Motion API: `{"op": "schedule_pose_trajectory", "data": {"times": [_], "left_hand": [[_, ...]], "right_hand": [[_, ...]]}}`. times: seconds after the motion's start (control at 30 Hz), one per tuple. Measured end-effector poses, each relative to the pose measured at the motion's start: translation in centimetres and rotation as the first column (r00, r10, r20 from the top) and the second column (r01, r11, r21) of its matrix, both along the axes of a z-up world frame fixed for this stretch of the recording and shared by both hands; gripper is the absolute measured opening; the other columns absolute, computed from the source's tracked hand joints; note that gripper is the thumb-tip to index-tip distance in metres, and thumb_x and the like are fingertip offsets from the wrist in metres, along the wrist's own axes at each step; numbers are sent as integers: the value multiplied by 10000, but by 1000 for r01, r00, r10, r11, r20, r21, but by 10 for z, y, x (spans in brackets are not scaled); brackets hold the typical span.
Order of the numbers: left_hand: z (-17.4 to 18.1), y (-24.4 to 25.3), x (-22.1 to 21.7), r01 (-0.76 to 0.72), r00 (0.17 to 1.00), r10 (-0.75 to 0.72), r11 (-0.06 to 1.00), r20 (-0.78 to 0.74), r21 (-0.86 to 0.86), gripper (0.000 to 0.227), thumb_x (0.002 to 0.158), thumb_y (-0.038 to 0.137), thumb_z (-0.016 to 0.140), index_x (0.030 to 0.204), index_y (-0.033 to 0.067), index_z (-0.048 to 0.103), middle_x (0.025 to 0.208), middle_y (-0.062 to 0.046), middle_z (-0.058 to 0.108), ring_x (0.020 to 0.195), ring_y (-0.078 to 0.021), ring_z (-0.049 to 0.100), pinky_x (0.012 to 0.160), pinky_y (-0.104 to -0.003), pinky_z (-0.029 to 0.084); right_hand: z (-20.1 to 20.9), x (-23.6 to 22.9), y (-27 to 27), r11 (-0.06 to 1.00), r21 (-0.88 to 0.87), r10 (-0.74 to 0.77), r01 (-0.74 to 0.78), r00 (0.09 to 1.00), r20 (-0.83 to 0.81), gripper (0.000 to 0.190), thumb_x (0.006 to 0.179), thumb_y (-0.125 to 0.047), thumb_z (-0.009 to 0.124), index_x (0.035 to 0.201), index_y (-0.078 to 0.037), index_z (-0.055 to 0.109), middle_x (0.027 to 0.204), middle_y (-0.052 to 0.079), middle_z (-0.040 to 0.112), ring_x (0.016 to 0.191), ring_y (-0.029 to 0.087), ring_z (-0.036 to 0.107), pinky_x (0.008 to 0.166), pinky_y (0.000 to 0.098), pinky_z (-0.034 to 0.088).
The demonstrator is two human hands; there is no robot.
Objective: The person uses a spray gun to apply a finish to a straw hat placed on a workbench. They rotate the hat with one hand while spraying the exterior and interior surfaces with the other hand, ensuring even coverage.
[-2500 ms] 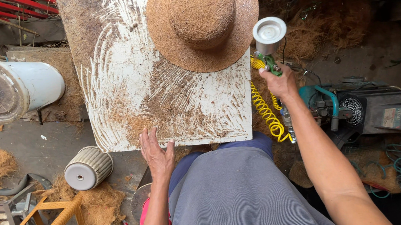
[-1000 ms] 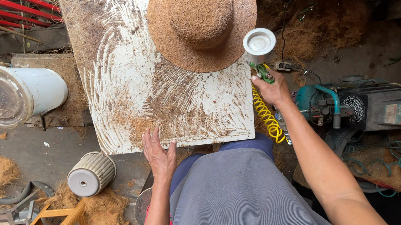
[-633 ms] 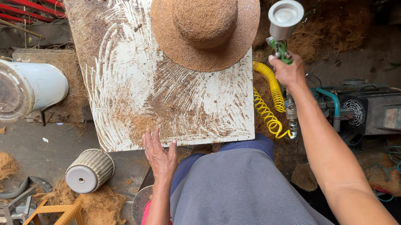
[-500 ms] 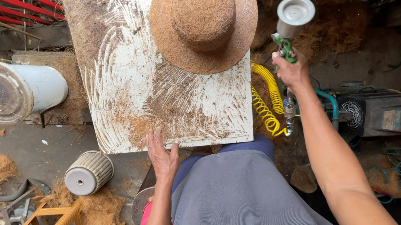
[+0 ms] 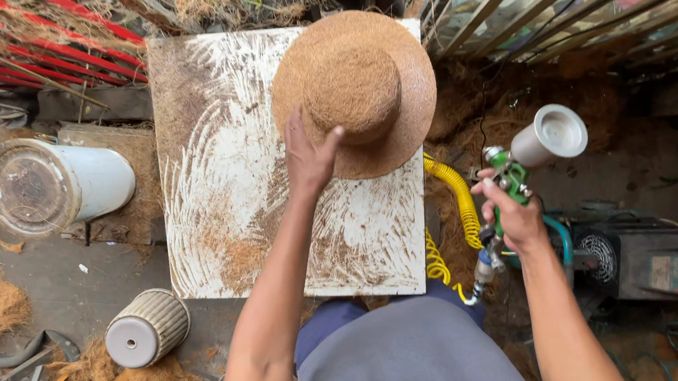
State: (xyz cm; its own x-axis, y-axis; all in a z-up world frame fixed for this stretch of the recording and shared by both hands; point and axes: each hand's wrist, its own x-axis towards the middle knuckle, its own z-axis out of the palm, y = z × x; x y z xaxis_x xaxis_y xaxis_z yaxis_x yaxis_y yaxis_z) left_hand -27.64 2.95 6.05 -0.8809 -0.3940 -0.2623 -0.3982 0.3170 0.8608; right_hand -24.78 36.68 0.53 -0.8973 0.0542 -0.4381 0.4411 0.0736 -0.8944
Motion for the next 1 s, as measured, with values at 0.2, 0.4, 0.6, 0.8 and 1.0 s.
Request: {"op": "schedule_pose_trajectory", "data": {"times": [0.2,0.4,0.6,0.8,1.0], "left_hand": [[-59,-23,-54,-130,987,122,988,100,77,898,910,581,652,1570,126,248,1583,-227,281,1470,-426,251,1186,-612,211],[-57,-20,-66,-190,969,153,963,192,192,890,926,709,497,1556,110,307,1573,-245,300,1464,-441,260,1208,-580,198],[-34,-11,-63,-198,978,161,923,134,329,854,951,636,488,1547,50,312,1568,-283,304,1468,-449,266,1211,-565,211],[-45,-6,-53,-163,986,159,894,46,418,820,991,583,466,1547,10,279,1581,-312,246,1470,-487,217,1202,-600,211],[1,12,-34,-229,972,229,885,49,405,818,966,575,448,1546,31,253,1586,-314,212,1461,-492,216,1178,-640,233]], "right_hand": [[38,-39,-51,972,-129,203,-195,978,52,275,954,-170,619,1168,3,631,1038,259,677,459,124,549,449,274,497],[1,-89,-107,952,73,298,-296,954,-24,169,844,-249,755,920,-100,734,429,55,525,353,130,469,417,230,391],[-47,-104,-117,964,33,262,-264,964,53,203,895,-246,727,993,-71,700,682,66,606,416,135,551,424,270,481],[-35,-103,-118,970,-30,243,-241,969,53,256,930,-268,682,1089,-68,697,519,64,524,414,143,551,430,259,466],[-7,-112,-123,969,-56,237,-243,968,-86,227,906,-224,714,1063,-60,711,568,60,534,444,142,580,467,278,477]]}}
